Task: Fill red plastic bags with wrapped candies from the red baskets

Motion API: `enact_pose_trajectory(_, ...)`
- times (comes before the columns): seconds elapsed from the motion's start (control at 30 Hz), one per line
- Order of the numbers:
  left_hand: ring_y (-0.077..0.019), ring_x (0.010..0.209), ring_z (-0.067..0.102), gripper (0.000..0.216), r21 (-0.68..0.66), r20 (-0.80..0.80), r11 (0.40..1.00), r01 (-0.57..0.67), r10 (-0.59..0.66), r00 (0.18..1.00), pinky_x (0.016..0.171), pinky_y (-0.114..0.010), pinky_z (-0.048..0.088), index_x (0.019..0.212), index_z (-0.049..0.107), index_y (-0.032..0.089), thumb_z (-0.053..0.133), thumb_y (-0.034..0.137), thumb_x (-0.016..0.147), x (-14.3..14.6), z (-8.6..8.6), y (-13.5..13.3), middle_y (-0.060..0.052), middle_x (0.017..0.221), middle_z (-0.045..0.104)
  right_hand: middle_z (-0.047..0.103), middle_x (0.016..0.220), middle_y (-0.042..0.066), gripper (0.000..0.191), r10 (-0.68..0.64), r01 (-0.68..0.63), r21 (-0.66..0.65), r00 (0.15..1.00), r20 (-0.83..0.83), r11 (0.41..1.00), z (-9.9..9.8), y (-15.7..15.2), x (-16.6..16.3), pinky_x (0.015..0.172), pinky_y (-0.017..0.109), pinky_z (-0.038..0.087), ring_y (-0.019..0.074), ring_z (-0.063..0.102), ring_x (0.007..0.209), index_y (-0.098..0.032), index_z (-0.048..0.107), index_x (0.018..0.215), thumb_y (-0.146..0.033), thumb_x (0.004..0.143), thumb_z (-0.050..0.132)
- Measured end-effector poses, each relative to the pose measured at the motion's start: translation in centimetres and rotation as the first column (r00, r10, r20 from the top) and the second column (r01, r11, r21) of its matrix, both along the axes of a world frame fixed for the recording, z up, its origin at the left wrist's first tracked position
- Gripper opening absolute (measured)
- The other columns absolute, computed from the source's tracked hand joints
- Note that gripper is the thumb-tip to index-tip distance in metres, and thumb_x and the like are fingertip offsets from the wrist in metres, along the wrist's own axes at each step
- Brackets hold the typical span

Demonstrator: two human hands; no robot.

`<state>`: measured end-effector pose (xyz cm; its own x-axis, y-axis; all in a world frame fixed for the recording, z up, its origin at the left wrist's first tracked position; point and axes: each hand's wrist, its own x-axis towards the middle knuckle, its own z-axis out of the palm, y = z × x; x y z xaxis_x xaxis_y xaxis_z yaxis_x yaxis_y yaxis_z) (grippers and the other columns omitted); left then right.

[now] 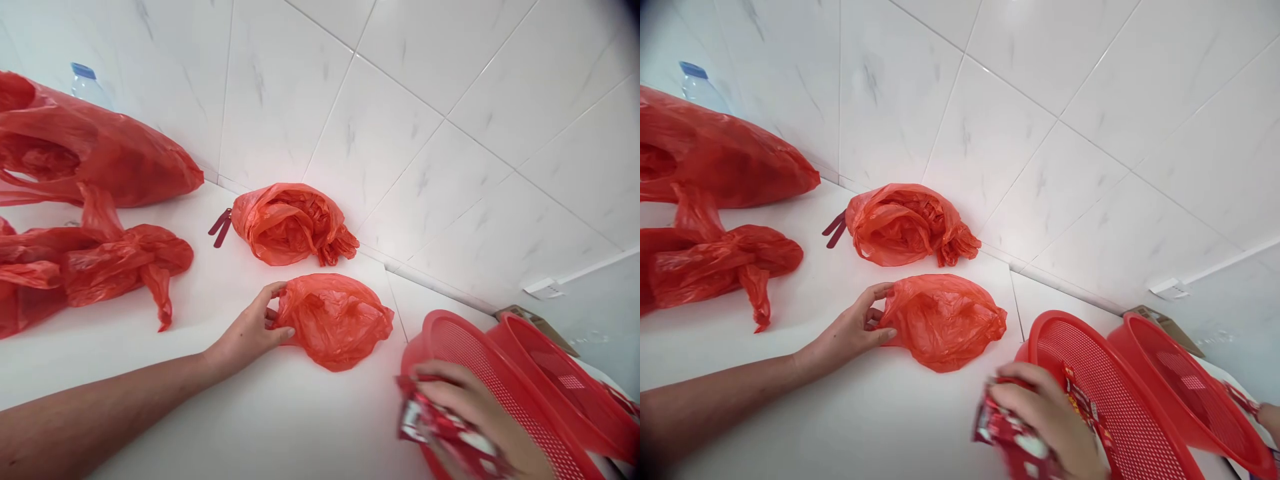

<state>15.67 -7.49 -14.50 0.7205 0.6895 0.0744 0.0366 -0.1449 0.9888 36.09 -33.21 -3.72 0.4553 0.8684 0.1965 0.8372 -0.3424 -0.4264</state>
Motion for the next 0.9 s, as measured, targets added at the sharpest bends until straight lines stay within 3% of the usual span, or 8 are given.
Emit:
enact_pose_trajectory(0.13,-0.0136,0.077,0.062,0.061,-0.027,0.015,1.0,0.011,-0.01,1.0,0.067,-0.032,0.057,0.132,0.033,0.03,0.058,0.024,0.077,0.0,-0.1,-0.7,-0.009,0.132,0.044,0.062,0.111,0.002,0.029,0.195,-0.181,0.148,0.977,-0.089,0.972,-3.7,7.8,-4.1,0.081,0.031,0.052,0.022,0.062,0.098,-0.033,0.067,0.101,-0.023,0.076,0.057)
enact_pose_trajectory(0.23,-0.0124,0.078,0.061,0.057,-0.041,0.026,0.998,0.037,-0.036,0.999,0.067,-0.031,0.056,0.133,0.031,0.031,0.055,0.024,0.08,-0.1,-0.2,-1.0,-0.008,0.131,0.046,0.059,0.11,0.002,0.032,0.169,-0.156,0.148,0.982,-0.083,0.977,-6.0,12.2,-3.7,0.084,0.031,0.05,0.0197,0.06,0.1,-0.031,0.065,0.105,-0.018,0.078,0.054)
enact_pose_trajectory(0.3,-0.0121,0.078,0.06,0.056,-0.042,0.033,0.999,0.014,-0.012,0.999,0.067,-0.031,0.056,0.133,0.03,0.031,0.053,0.026,0.082,-0.1,-0.3,-0.9,-0.008,0.129,0.047,0.056,0.114,0.004,0.037,0.141,-0.139,0.117,0.99,-0.013,0.983,-7.4,13.7,-2.9,0.089,0.037,0.048,0.0231,0.055,0.107,-0.029,0.061,0.112,-0.021,0.076,0.058)
enact_pose_trajectory(0.43,-0.0125,0.079,0.059,0.057,-0.07,0.055,0.997,-0.039,0.043,0.998,0.065,-0.03,0.055,0.133,0.029,0.031,0.053,0.026,0.082,0.0,-0.9,-0.2,-0.008,0.125,0.047,0.043,0.13,0.012,0.065,0.032,-0.044,0.12,0.994,0.103,0.992,-9.9,14.0,-2.0,0.098,0.051,0.04,0.0329,0.041,0.123,-0.026,0.046,0.129,-0.033,0.068,0.069)
enact_pose_trajectory(0.53,-0.012,0.077,0.056,0.052,-0.033,0.041,0.995,-0.09,0.091,0.995,0.064,-0.028,0.052,0.128,0.035,0.029,0.055,0.026,0.08,0.3,-1.2,0.4,-0.004,0.111,0.051,0.035,0.136,0.013,0.07,-0.056,0.033,0.167,0.989,0.14,0.985,-10.9,12.8,-1.9,0.099,0.053,0.038,0.0344,0.036,0.126,-0.028,0.039,0.134,-0.031,0.07,0.067)
enact_pose_trajectory(0.67,-0.011,0.065,0.05,0.032,-0.004,0.023,0.991,-0.132,0.132,0.991,0.06,-0.025,0.045,0.11,0.045,0.024,0.057,0.034,0.082,0.4,-1.0,0.9,0.005,0.074,0.048,0.047,0.119,0.013,0.061,-0.202,0.172,0.195,0.968,0.146,0.966,-11.1,11.7,-1.5,0.087,0.049,0.045,0.0342,0.047,0.111,-0.026,0.045,0.127,-0.035,0.071,0.067)
enact_pose_trajectory(0.77,-0.0103,0.058,0.047,0.028,-0.096,0.033,0.993,-0.075,0.078,0.996,0.056,-0.023,0.039,0.103,0.047,0.022,0.057,0.04,0.084,0.2,-0.5,1.1,0.006,0.067,0.047,0.056,0.102,0.009,0.047,-0.291,0.279,0.242,0.957,0.016,0.929,-11.0,11.4,-1.1,0.075,0.041,0.049,0.0281,0.055,0.094,-0.023,0.047,0.121,-0.039,0.078,0.06)
enact_pose_trajectory(0.9,-0.0108,0.06,0.051,0.027,-0.186,0.101,0.983,-0.003,0.022,0.995,0.059,-0.024,0.041,0.1,0.049,0.021,0.058,0.041,0.084,-0.1,0.1,1.3,0.005,0.067,0.053,0.061,0.103,0.007,0.025,-0.199,0.241,0.294,0.966,-0.166,0.925,-11.3,11.4,-0.8,0.082,0.037,0.049,0.0215,0.059,0.094,-0.022,0.051,0.111,-0.032,0.088,0.048)
